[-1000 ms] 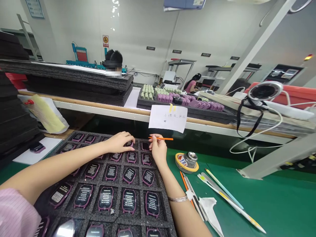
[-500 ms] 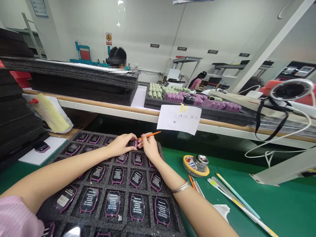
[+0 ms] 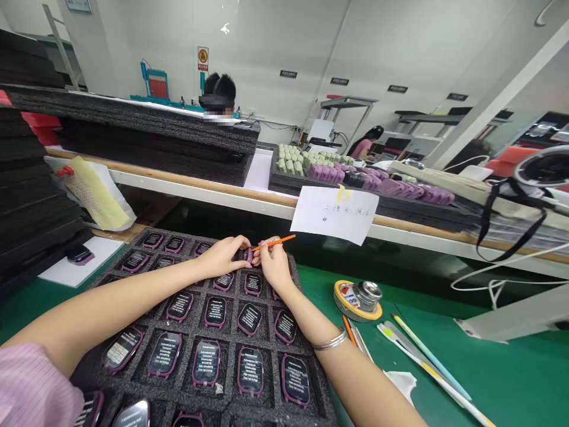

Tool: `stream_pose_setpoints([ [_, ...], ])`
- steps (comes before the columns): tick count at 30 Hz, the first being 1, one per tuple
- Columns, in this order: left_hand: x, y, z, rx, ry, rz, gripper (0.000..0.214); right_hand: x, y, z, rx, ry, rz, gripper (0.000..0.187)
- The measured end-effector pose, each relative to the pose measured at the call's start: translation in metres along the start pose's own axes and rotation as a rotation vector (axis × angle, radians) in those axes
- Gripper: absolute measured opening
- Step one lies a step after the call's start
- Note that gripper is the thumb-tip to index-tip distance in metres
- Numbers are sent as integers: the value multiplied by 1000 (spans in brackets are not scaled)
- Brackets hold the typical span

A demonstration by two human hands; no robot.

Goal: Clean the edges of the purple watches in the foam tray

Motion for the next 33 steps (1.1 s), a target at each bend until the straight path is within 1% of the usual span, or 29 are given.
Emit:
stream_pose_setpoints([
  [3, -1, 1, -2, -17, -60, -11, 35, 0, 1, 1, -9, 21, 6, 35],
  [6, -5, 3, -3, -68, -155, -52, 39, 1, 0, 2, -22, 39, 8, 35],
  [8, -9, 5, -1, -84, -203, -55, 43, 2, 0, 2, -30, 51, 2, 35],
  [10, -14, 7, 1, -61, -224, -25, 43, 2, 1, 3, -38, 61, -7, 35],
  [16, -36, 23, 15, 69, -207, 62, 27, 3, 12, 17, -90, 64, -48, 35],
  [19, -42, 33, 22, 96, -168, 70, 26, 15, 10, 27, -97, 58, -7, 34],
  [22, -43, 37, 25, 98, -134, 69, 22, 36, -2, 32, -65, 40, 54, 32],
  [26, -40, 35, 27, 85, -92, 69, 24, 60, -16, 28, -23, -16, 52, 34],
  [29, -39, 33, 29, 51, -73, 54, 27, 67, -17, 20, 4, -60, 28, 35],
  [33, -36, 34, 32, -10, -67, 20, 31, 64, -16, 10, 38, -94, 16, 36],
])
Point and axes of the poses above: each hand's wrist, its own y-axis away from the middle knuckle, its own x-axis out of the palm, z = x × y, the point moved 3 cm from there along -y, towards the middle knuckle, and after that the axes turned 3 degrees about -y, right-handed, at the moved point
